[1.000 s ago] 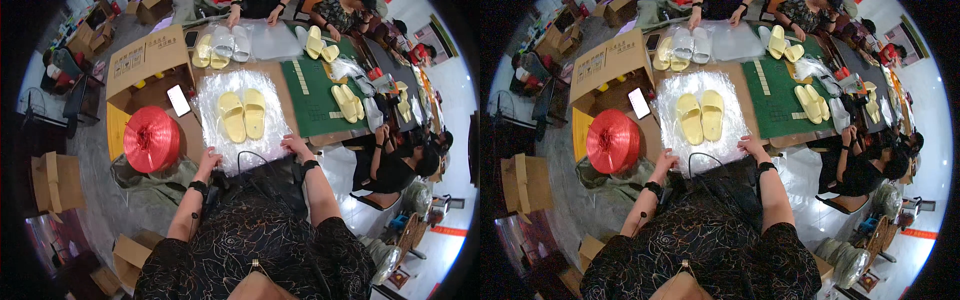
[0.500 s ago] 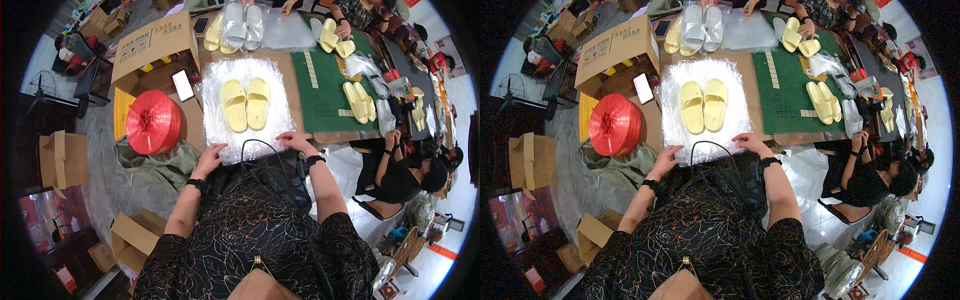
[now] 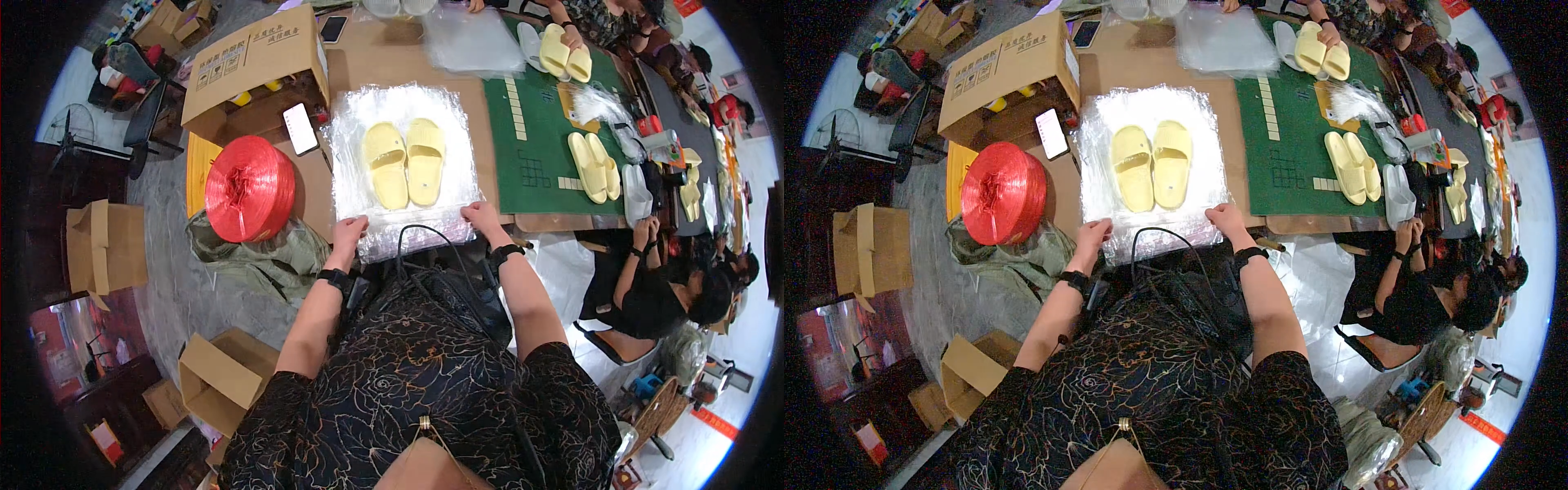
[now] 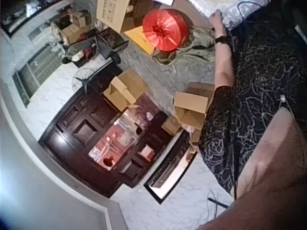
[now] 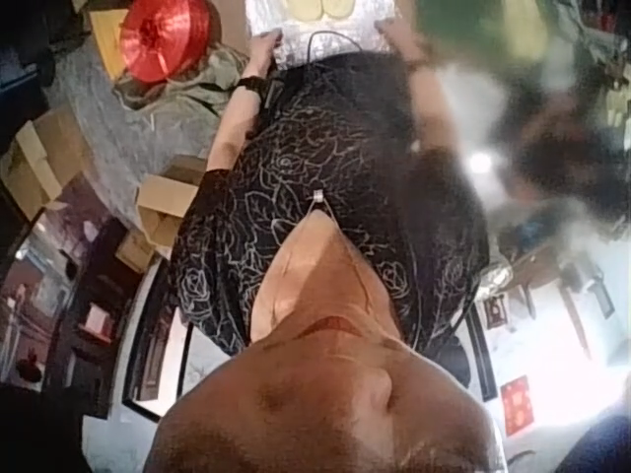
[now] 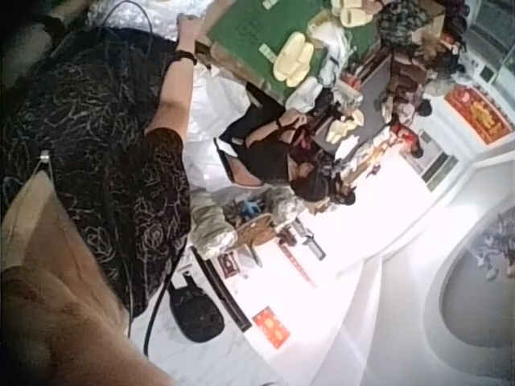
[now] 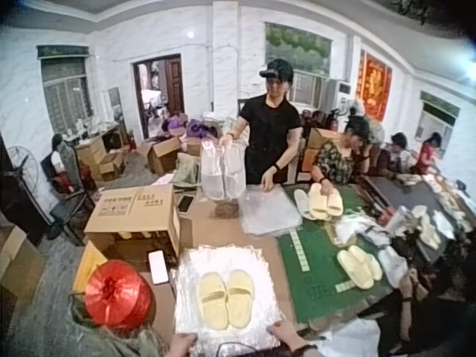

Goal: Packaging pairs of slippers into plastic bags and preparing them for shipment in a manufacturing setting.

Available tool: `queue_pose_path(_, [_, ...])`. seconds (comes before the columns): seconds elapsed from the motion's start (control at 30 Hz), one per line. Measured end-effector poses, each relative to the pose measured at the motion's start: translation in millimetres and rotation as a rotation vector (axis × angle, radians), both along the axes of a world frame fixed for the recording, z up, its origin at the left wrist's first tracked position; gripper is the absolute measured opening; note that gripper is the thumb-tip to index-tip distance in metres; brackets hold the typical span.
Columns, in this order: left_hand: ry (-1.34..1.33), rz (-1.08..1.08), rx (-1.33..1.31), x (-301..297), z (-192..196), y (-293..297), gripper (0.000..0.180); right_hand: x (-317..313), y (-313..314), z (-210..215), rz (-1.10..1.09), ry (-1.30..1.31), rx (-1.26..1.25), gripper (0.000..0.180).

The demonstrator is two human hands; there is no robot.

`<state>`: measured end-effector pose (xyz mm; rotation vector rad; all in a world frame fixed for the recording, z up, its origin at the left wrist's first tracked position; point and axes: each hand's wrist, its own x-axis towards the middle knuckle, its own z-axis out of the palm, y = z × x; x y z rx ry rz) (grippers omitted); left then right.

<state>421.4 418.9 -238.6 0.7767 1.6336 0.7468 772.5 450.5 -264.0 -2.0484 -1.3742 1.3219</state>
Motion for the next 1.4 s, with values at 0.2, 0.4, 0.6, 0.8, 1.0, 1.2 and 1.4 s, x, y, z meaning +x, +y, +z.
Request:
queue_pose_path(0.2, [-0.166, 0.314, 0.042, 4, -32, 4, 0.021, -8, 0, -4, -0.082, -0.034, 0.091, 0.03])
queue_pose_path(0.4, [-0.845, 0.272, -0.526, -36, -41, -2, 0.012, -9, 12, 14, -0.257, 0.53, -0.303, 0.036])
queue_pose_path(0.6, [-0.891, 0.277, -0.519, 8, -6, 12, 0.016, 13, 8, 15, -0.52, 0.961, -0.307, 0.032])
queue_pose_path(0.8, [-0.768, 0.322, -0.401, 26, -24, 7, 0.012, -22, -19, 39, -0.443, 0.789, -0.491, 0.051])
queue_pose_path(1.0, [-0.7, 0.227, -0.383, 24, -24, 9, 0.01, -29, -32, -18, -0.415, 0.955, -0.378, 0.04])
queue_pose_path(1.2, [-0.411, 0.125, -0.221, 22, -3, 6, 0.016, -22, -14, 15, -0.705, 0.417, 0.159, 0.028])
queue_pose_path(1.4, [-0.418, -0.038, -0.193, -19, -45, -2, 0.027, -85, -48, 340, -0.181, 0.451, 1.011, 0.011])
